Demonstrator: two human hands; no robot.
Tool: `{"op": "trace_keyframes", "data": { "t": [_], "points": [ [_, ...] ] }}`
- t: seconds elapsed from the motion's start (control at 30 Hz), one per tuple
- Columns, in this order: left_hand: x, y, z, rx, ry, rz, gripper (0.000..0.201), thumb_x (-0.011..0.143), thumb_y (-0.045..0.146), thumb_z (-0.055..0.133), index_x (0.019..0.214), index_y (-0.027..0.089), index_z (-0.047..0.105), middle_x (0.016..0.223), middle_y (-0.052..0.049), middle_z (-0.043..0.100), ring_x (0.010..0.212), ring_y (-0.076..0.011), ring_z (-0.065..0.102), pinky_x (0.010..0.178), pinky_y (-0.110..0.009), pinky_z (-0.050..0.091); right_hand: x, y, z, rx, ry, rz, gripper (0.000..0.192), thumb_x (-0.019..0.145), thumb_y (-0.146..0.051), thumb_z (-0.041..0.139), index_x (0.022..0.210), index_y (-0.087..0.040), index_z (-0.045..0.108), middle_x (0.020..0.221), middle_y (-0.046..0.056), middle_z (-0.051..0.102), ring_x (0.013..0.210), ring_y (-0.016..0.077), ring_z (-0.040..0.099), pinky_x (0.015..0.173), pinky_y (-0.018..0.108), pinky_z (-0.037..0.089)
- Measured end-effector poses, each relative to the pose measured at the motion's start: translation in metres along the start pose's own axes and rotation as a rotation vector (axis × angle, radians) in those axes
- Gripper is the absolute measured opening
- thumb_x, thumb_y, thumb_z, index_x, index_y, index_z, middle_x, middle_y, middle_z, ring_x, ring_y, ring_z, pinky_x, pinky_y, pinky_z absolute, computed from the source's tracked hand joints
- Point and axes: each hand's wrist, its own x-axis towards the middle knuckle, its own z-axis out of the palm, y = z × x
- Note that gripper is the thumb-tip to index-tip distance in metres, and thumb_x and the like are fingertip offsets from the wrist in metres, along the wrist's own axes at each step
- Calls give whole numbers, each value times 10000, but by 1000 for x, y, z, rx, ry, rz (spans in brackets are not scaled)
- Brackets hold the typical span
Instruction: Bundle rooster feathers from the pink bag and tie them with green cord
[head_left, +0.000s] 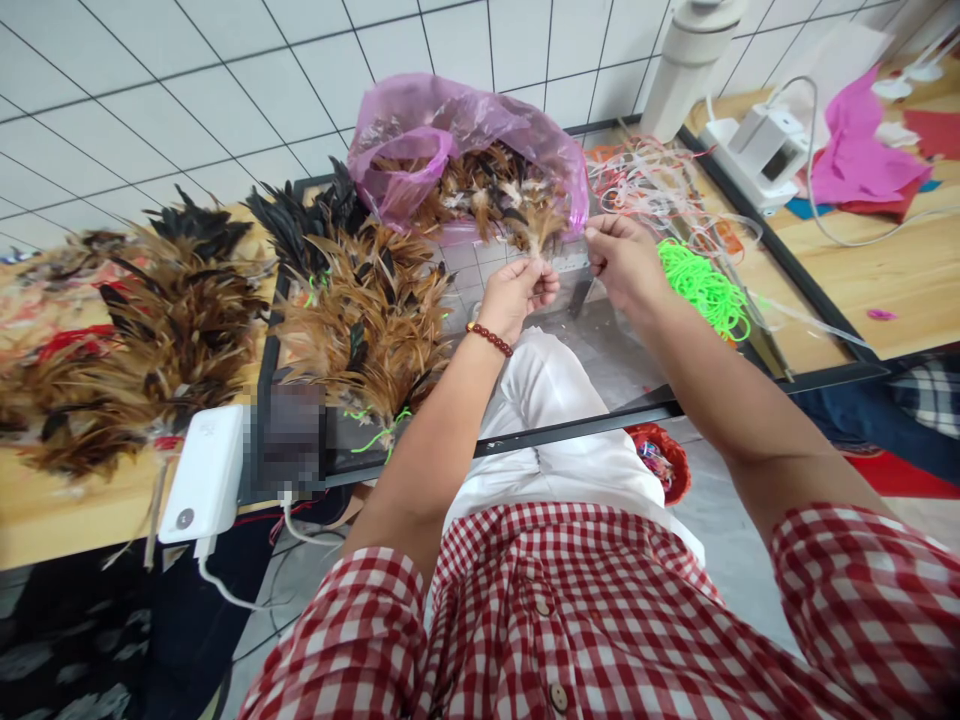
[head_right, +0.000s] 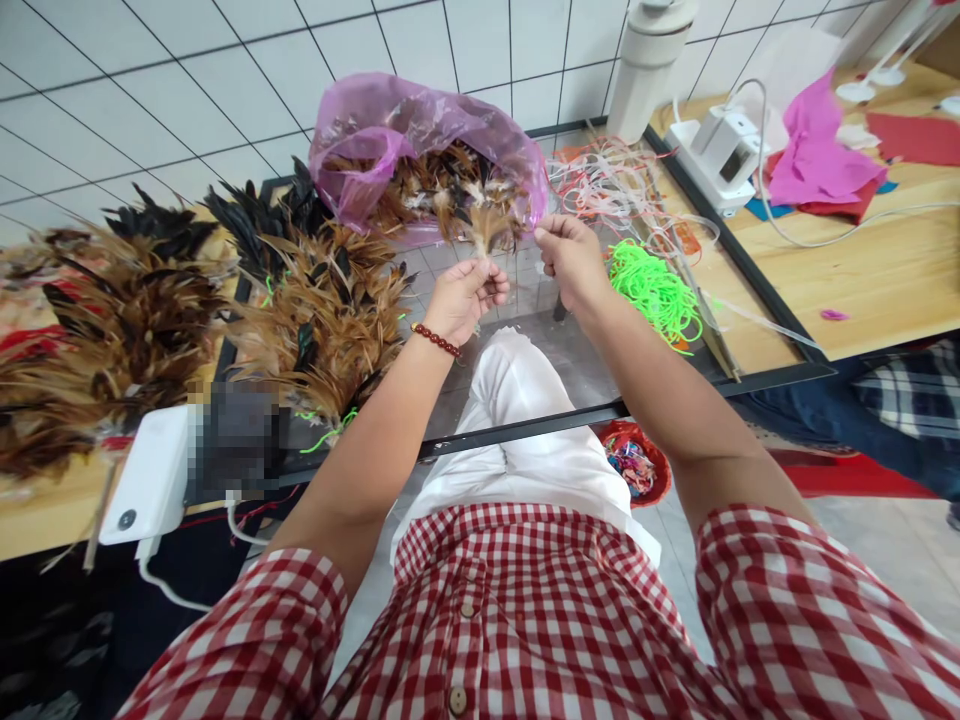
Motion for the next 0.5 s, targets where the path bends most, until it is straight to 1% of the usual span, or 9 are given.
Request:
{"op": "trace_keyframes", "data": {
  "t": [0.07, 0.1, 0.13, 0.2, 0.27, 0.33, 0.4, 0.5],
  "points": [
    [-1, 2, -1, -16, 13, 3, 247, 901, 357, 738, 792, 168, 624, 762, 3, 709, 766, -79, 702, 732, -170, 532, -5, -4, 5, -11, 7, 4, 334, 765, -487, 840, 807, -235, 626, 649, -45, 506, 539, 90, 404, 485, 255, 315],
    [-1, 3, -1, -19, 16, 2, 248, 900, 363, 739, 796, 170, 625, 765, 1, 712, 777, -82, 707, 733, -170, 534, -9, -7, 9, -16, -12, 0, 329, 766, -482, 843, 802, -228, 637, 649, -44, 518, 545, 89, 413, 494, 255, 324],
    [-1, 4, -2, -19, 12, -4, 247, 897, 363, 742, 797, 170, 625, 763, 1, 714, 776, -84, 710, 733, -171, 536, -13, -10, 12, -12, -55, 6, 338, 763, -491, 848, 795, -223, 645, 646, -43, 530, 553, 90, 432, 505, 256, 340],
    [-2, 5, -2, -7, -31, -33, 238, 890, 343, 752, 794, 164, 627, 745, 1, 713, 741, -81, 706, 733, -177, 541, -21, -18, 19, 28, -191, 69, 397, 728, -537, 874, 764, -211, 650, 635, -38, 555, 567, 95, 481, 526, 256, 377],
    [-4, 5, -3, 20, -117, -85, 222, 885, 301, 758, 784, 150, 630, 723, -1, 711, 686, -74, 695, 735, -190, 550, -27, -24, 23, 91, -329, 184, 469, 654, -574, 915, 727, -197, 646, 625, -26, 588, 564, 101, 513, 531, 257, 410],
    [-5, 4, -3, 42, -200, -130, 199, 880, 262, 761, 783, 135, 642, 720, -7, 718, 656, -74, 692, 746, -206, 559, -30, -26, 24, 151, -397, 274, 499, 594, -564, 950, 701, -180, 650, 611, -15, 606, 548, 103, 519, 521, 259, 428],
    [-5, 2, -4, 43, -248, -143, 183, 871, 265, 774, 815, 127, 668, 764, -21, 744, 673, -80, 707, 779, -222, 569, -30, -25, 23, 192, -380, 301, 479, 571, -503, 976, 681, -165, 655, 589, -16, 602, 528, 95, 507, 502, 252, 427],
    [-3, -1, -6, 21, -277, -139, 219, 854, 323, 799, 883, 130, 700, 855, -46, 780, 760, -96, 740, 868, -247, 575, -27, -22, 22, 204, -305, 271, 425, 577, -396, 988, 650, -155, 646, 578, -28, 594, 509, 72, 480, 477, 230, 406]
  ]
}}
